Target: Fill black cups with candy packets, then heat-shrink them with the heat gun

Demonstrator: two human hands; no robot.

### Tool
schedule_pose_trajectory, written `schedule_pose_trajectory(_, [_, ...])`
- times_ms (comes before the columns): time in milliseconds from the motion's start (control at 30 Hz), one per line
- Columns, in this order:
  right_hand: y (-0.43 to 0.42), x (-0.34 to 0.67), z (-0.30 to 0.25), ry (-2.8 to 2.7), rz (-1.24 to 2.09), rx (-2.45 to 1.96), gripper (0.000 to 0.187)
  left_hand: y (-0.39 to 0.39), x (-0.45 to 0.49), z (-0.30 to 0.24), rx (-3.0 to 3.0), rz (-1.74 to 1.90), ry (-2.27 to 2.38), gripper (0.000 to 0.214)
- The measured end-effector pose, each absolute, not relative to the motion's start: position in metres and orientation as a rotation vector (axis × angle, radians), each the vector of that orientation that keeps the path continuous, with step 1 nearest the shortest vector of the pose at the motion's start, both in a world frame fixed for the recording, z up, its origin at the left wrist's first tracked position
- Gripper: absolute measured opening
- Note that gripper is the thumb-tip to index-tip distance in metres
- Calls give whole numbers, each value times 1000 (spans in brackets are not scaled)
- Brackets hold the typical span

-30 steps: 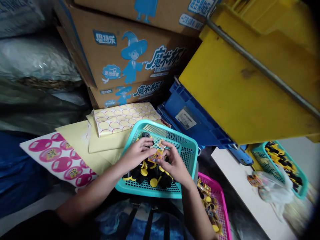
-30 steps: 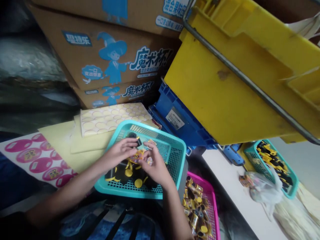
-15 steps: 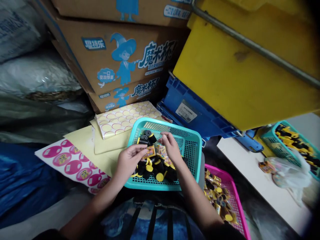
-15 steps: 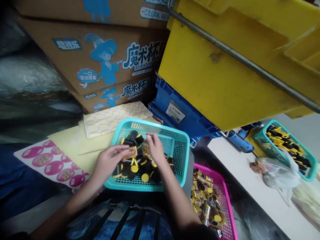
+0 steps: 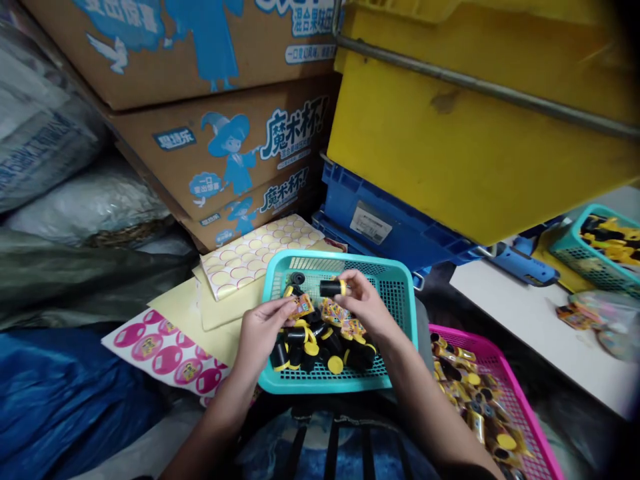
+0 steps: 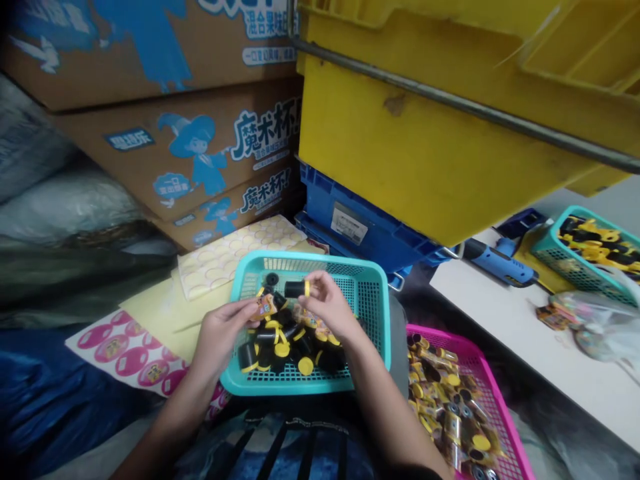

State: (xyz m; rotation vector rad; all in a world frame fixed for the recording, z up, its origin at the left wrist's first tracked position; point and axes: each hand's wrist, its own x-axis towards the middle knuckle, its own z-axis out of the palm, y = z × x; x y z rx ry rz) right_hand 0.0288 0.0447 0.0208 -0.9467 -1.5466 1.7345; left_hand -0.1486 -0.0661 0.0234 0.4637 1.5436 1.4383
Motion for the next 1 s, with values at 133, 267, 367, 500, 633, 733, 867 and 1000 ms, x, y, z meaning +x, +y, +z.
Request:
schedule_pose_trajectory(133, [32,48,38,-1426,1823,-834,29,-62,-142,24,455,1432,1416,38])
schedule_pose_trajectory(267, [32,52,36,-1483,1811,-839,28,-57,-135,26,440,1448,1375,39])
schedule_pose_trajectory(367, [32,55,35,-1519,1833,-867,32,-56,-131,30,494,1439,1388,37])
schedule_pose_trajectory(500, [31,58,38,-1639,1733,-923,33,-56,-127,36,616,1384,1441,36])
schedule_pose_trajectory(633, [28,55,36,-1630,1680,-919,34,-53,-123,41,669,1376,1431,34])
schedule_pose_trajectory(733, [21,50,30,-1578,1662,-866,34,-51,-120,45,695,1347,1347,39])
schedule_pose_trajectory(867, [5,39,24,-1331,1852,-735,30,-51,-114,45,704,1320,1249,37])
schedule_pose_trajectory(1000, [-5,30,18,-1102,2130,-733,49,-52,-107,39,708,1325,1227,35])
